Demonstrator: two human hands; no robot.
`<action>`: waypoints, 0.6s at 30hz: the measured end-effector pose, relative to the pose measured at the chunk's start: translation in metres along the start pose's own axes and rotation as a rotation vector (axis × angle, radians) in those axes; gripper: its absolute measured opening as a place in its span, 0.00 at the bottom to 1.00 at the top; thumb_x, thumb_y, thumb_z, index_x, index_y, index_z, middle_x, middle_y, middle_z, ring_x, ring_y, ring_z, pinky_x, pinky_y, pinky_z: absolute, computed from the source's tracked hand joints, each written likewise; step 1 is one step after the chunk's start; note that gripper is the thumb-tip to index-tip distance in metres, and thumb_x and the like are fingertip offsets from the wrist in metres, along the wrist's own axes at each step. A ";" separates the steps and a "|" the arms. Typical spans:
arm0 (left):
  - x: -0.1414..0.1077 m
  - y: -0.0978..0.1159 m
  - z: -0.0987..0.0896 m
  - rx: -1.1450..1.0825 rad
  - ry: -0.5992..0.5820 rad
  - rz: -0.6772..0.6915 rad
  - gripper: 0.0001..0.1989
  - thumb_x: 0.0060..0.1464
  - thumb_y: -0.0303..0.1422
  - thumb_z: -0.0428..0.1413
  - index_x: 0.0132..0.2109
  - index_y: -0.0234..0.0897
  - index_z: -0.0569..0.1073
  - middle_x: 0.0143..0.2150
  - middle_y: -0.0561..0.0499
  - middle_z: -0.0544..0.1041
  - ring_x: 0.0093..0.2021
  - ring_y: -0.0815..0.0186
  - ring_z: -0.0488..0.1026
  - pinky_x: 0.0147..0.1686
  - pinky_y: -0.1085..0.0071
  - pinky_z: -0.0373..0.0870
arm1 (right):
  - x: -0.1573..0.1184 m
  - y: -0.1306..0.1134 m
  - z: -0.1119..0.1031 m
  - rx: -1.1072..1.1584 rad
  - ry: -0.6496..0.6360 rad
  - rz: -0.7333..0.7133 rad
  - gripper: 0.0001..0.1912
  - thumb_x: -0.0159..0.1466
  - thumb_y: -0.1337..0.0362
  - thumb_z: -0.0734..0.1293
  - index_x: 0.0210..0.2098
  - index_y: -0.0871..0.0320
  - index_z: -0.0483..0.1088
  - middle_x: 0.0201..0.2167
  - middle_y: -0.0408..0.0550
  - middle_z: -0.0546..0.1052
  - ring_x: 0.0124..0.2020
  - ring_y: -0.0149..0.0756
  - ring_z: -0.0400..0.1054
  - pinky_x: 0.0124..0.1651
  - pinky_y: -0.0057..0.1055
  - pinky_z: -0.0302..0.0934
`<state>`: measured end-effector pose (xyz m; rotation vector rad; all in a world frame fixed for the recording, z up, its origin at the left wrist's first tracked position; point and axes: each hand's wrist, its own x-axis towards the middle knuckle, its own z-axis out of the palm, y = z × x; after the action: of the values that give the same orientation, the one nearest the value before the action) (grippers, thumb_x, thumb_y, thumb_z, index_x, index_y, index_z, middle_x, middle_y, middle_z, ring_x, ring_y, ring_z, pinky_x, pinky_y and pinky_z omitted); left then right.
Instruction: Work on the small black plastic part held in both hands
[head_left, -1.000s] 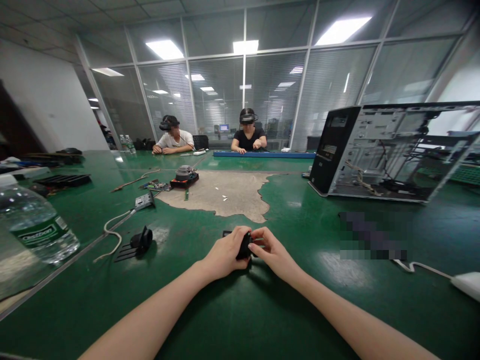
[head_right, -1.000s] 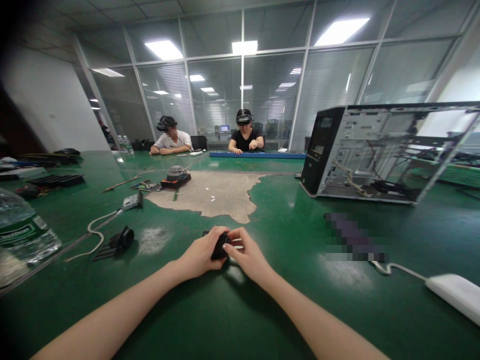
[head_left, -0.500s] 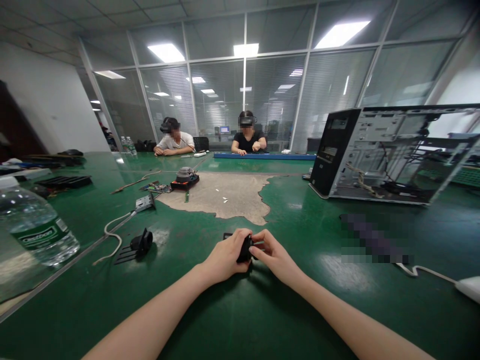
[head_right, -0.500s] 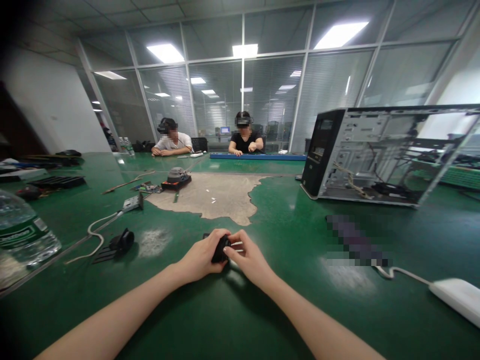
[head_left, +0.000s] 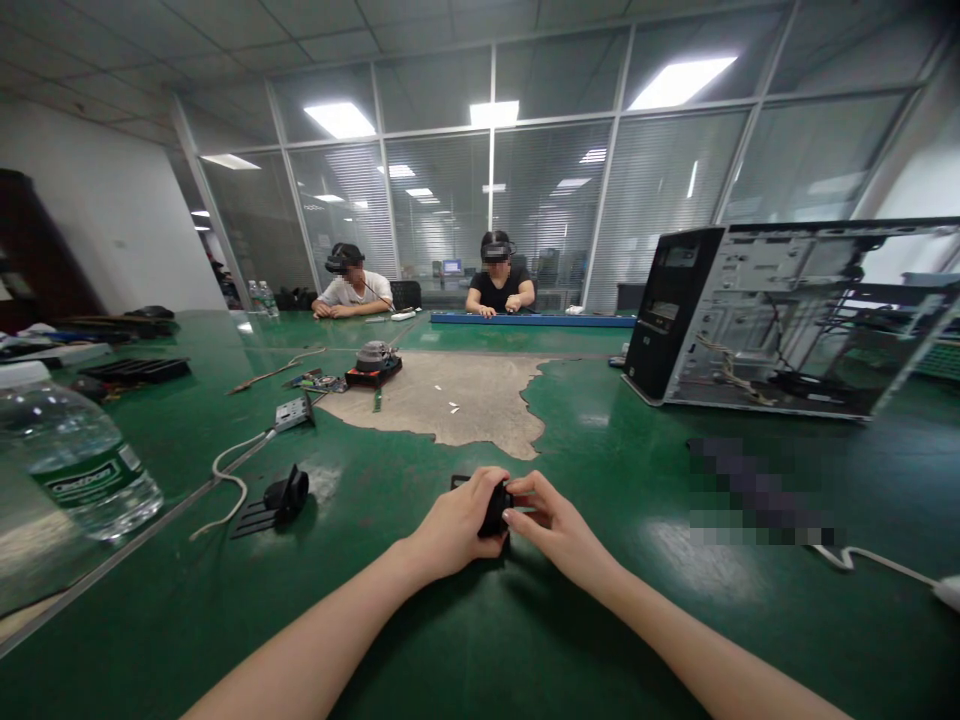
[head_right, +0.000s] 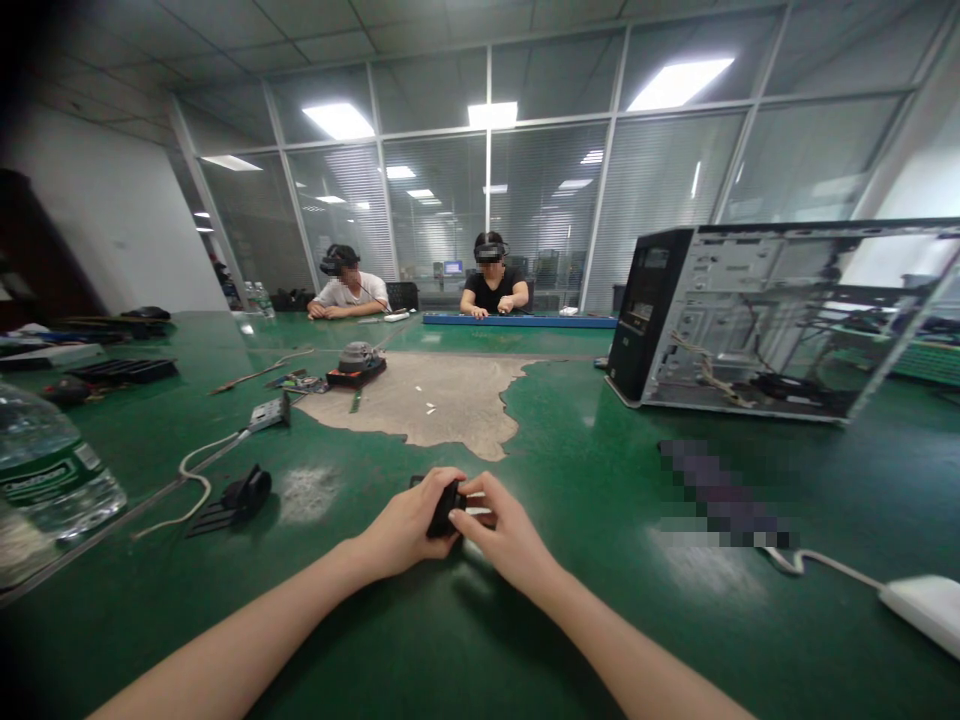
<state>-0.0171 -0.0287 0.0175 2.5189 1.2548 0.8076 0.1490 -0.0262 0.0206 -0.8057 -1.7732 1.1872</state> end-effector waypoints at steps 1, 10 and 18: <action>0.000 0.000 0.000 0.005 0.002 -0.001 0.31 0.42 0.29 0.54 0.53 0.43 0.51 0.51 0.48 0.60 0.44 0.60 0.66 0.41 0.63 0.66 | 0.001 0.002 0.000 0.004 -0.002 0.017 0.08 0.56 0.62 0.63 0.34 0.55 0.59 0.34 0.43 0.67 0.38 0.34 0.67 0.39 0.32 0.64; 0.000 -0.001 0.000 -0.001 -0.004 0.016 0.31 0.41 0.28 0.54 0.53 0.43 0.50 0.51 0.48 0.60 0.45 0.60 0.65 0.42 0.63 0.65 | 0.001 0.001 0.000 -0.032 0.004 0.028 0.10 0.54 0.63 0.64 0.36 0.56 0.60 0.36 0.45 0.68 0.39 0.35 0.66 0.39 0.32 0.64; 0.001 0.000 0.002 -0.002 0.000 -0.009 0.30 0.42 0.29 0.54 0.52 0.43 0.51 0.51 0.48 0.60 0.45 0.60 0.65 0.42 0.62 0.65 | 0.000 0.004 0.000 -0.033 0.034 -0.006 0.08 0.56 0.62 0.63 0.34 0.56 0.60 0.35 0.44 0.66 0.40 0.34 0.66 0.40 0.31 0.64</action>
<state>-0.0158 -0.0275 0.0161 2.5101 1.2640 0.8061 0.1490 -0.0250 0.0169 -0.8346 -1.7710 1.1366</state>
